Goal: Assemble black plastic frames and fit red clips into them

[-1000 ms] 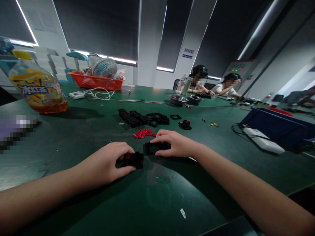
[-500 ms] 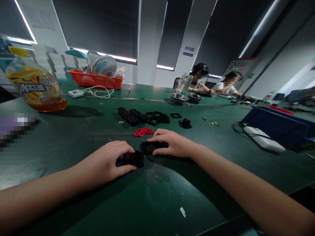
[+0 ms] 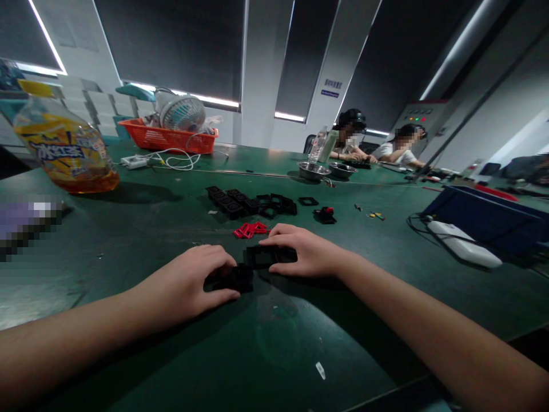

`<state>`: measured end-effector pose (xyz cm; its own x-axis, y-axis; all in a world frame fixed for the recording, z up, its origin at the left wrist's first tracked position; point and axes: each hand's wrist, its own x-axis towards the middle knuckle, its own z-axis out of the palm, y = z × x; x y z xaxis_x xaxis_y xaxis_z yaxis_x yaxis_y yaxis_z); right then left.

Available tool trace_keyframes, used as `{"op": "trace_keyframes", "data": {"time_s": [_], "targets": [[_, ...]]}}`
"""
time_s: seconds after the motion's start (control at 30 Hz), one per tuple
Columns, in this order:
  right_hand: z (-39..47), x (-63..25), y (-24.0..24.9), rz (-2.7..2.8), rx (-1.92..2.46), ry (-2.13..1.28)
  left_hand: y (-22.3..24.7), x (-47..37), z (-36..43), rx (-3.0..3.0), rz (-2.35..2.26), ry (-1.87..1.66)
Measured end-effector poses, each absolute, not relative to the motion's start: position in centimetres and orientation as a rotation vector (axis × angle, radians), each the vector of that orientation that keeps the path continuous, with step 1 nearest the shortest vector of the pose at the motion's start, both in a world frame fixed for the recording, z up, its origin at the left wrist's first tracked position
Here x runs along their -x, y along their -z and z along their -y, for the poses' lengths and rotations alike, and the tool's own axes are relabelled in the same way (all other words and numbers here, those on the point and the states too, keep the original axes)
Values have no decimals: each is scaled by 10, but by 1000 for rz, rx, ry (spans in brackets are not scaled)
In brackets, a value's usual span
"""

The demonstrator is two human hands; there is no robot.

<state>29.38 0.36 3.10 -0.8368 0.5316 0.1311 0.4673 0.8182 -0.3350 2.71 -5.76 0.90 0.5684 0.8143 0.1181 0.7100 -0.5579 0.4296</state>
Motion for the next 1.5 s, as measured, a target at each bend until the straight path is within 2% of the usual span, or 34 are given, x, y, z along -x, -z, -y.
{"op": "trace_keyframes", "data": {"time_s": [1.5], "targets": [[-4, -285, -27, 2759, 847, -388, -13, -31, 58, -2546, -1278, -414]]}}
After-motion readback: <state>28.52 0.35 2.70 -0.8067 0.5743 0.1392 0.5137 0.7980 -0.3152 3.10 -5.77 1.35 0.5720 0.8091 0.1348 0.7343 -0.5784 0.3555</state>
